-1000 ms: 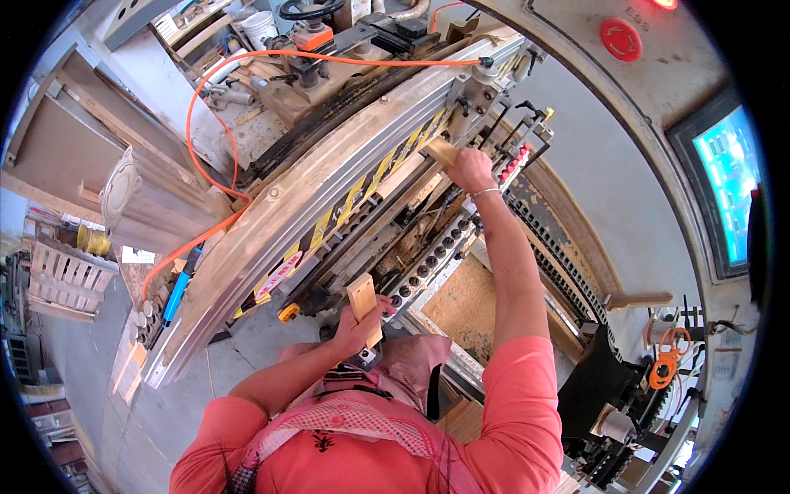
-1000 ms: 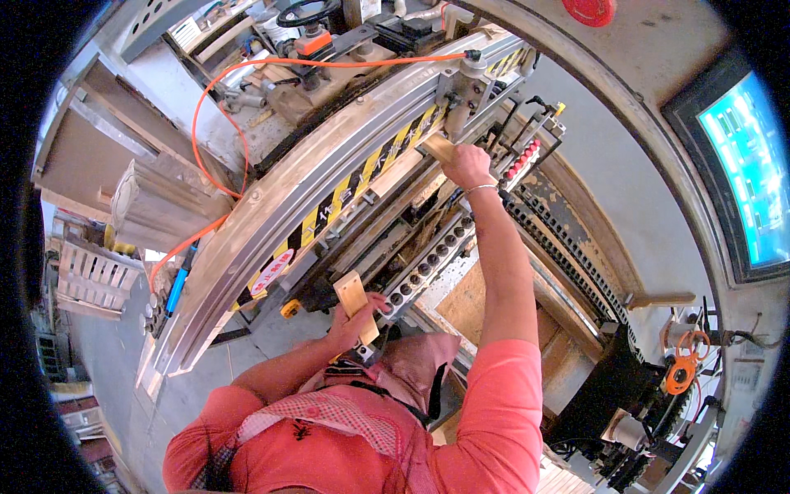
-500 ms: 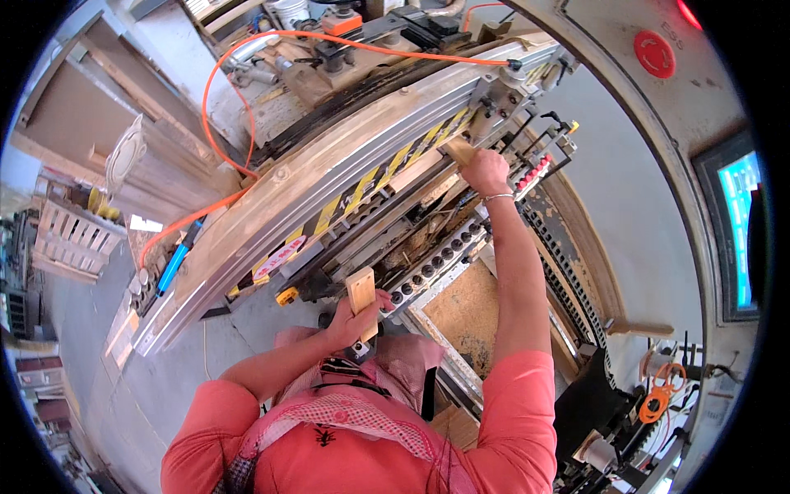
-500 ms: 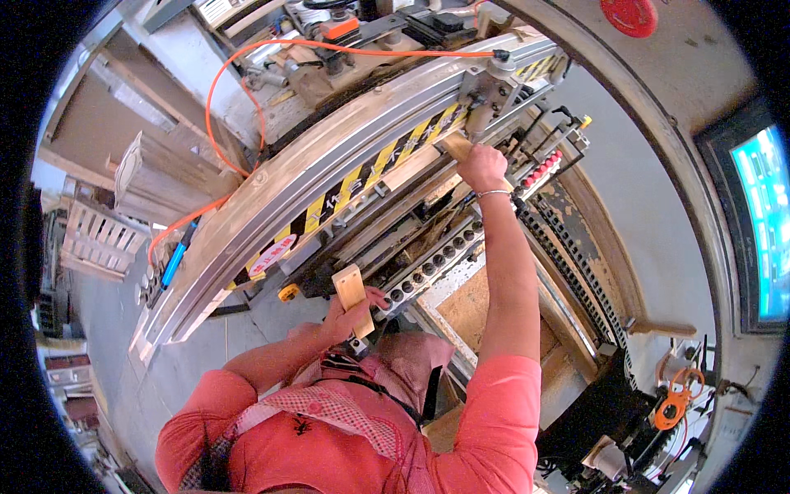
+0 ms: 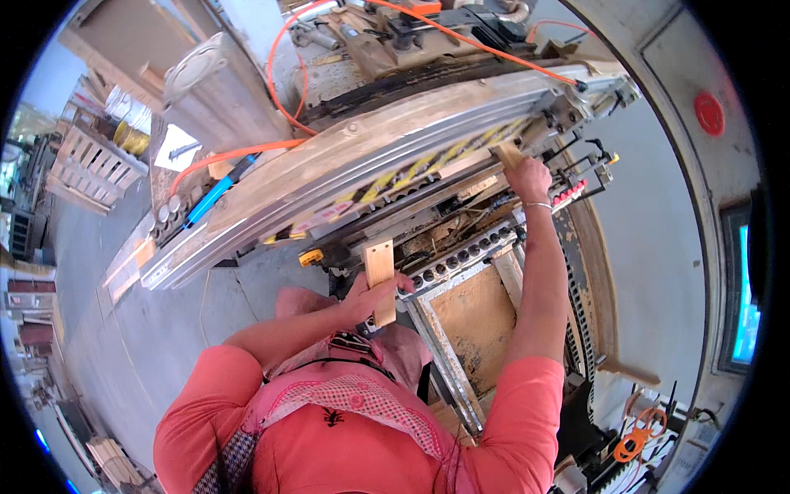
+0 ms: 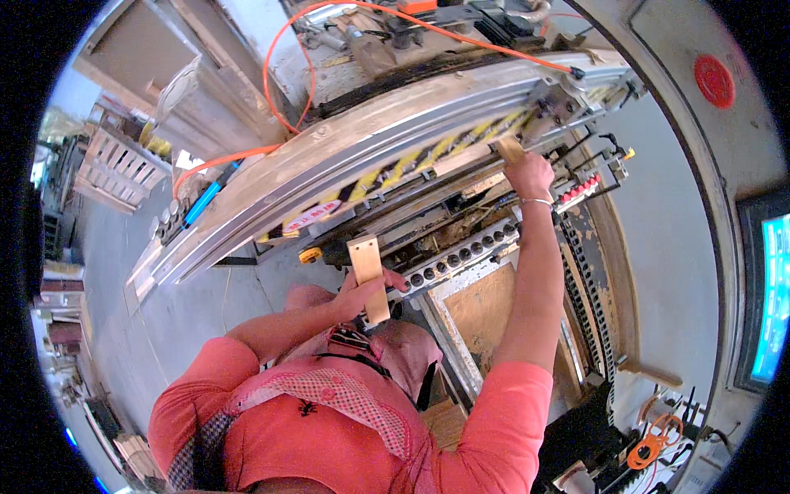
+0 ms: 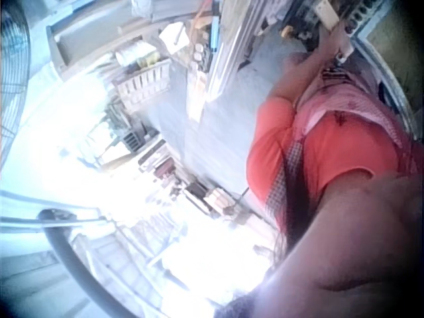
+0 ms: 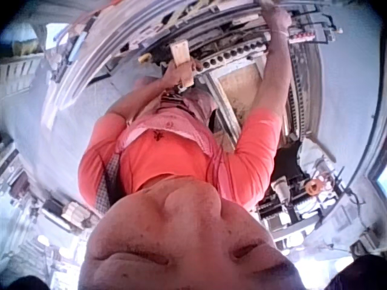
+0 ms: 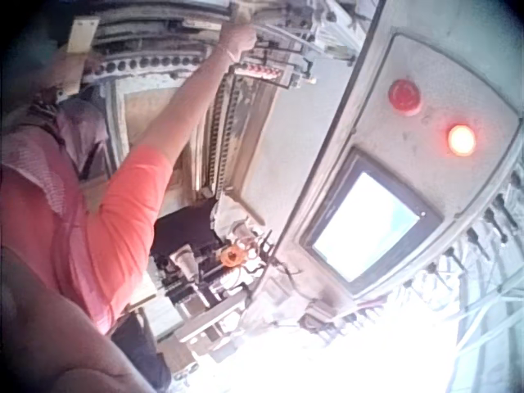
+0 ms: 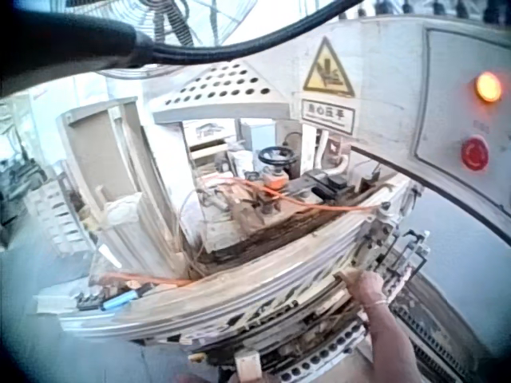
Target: The person operates a woodworking machine, repeatedly feeding small wooden blocks into the processing unit by hand. The person handles the blocks one at a time, placing them into the machine and then removing them to place them on a nearby stack.
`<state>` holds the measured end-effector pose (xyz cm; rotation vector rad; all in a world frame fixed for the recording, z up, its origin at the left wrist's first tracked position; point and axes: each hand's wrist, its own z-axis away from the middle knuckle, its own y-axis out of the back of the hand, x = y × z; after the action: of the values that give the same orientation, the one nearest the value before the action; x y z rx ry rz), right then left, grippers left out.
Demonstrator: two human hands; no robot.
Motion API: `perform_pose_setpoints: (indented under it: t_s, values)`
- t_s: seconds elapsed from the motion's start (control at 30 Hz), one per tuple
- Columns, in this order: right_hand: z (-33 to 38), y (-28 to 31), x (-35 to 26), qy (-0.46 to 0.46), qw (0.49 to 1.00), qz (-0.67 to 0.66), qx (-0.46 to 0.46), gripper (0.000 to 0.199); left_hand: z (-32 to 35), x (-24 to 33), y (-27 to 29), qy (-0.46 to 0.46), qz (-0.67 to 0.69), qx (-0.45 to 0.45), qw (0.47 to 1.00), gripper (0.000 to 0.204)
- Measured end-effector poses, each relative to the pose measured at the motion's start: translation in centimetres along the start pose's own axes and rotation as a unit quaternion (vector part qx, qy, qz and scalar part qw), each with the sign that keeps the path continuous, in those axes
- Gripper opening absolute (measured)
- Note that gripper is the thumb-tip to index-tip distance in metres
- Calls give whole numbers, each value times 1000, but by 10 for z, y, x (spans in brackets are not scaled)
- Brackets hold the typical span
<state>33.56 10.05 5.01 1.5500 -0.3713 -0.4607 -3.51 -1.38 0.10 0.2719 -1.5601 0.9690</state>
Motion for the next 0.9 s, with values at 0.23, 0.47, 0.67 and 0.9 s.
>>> perform_pose_setpoints:
  t_s: [0.23,0.47,0.67,0.9]
  values:
    - [-3,-4,0,19,999,45,-6,47,92,48,23,40,38,160,986,25]
    - [11,-2,-6,23,999,1,40,51,158,96,125,47,-50,479,875,23]
    - [87,-8,-20,76,980,-42,179,39,135,117,277,-70,-104,509,852,35]
    - [237,-4,-61,41,982,-180,39,24,49,127,414,-135,-172,541,812,36]
